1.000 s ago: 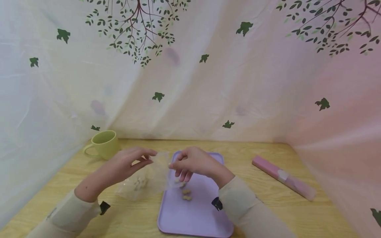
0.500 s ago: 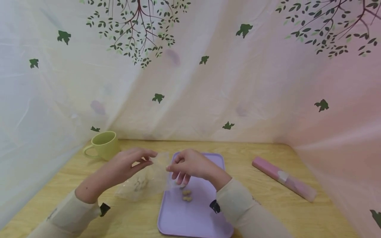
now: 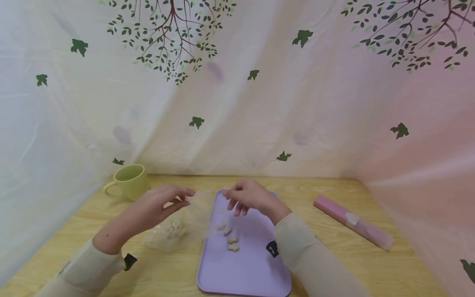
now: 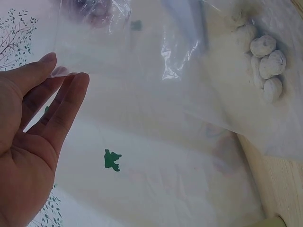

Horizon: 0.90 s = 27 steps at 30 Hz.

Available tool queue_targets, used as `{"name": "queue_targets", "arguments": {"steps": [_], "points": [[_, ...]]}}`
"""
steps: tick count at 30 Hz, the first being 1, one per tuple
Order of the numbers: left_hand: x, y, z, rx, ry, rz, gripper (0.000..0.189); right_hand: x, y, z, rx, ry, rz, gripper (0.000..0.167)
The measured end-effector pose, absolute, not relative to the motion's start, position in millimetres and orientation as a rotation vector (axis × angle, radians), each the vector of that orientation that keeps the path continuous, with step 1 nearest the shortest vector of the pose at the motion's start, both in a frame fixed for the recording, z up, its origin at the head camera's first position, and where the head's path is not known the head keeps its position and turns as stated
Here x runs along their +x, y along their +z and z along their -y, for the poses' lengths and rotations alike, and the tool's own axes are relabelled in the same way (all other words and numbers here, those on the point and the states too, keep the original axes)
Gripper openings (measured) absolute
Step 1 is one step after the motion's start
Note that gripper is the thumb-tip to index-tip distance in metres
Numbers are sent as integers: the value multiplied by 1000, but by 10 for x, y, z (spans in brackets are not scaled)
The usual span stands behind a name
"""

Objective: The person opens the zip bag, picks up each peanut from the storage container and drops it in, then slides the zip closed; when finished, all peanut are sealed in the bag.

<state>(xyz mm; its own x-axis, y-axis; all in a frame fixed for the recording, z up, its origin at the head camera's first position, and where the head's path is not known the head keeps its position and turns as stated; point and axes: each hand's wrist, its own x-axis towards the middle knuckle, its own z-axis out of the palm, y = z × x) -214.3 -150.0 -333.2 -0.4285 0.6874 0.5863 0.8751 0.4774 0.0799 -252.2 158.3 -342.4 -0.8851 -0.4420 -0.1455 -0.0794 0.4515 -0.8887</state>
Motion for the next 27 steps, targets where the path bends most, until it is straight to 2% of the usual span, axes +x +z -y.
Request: {"name": "queue_targets", "arguments": {"steps": [4,11,20,27], "points": [[-2148,-3342,1504,-1296,-519,2242,31,-2631,-3573,-1568,-420,-1263,-2342,33],[-2167,-3356,1504,-1303,-507,2237,31,-2683,-3724,-1433,-440,-995,-2415,17],[-2184,-3355,1514,-1299,-507,2193,32,-2700,-3831,-1276,-434,-879,-2451,23],[-2169,-3397,1513,-1321,-523,2184,33,-2657,-3881,-1229,-421,-886,-2455,20]]}}
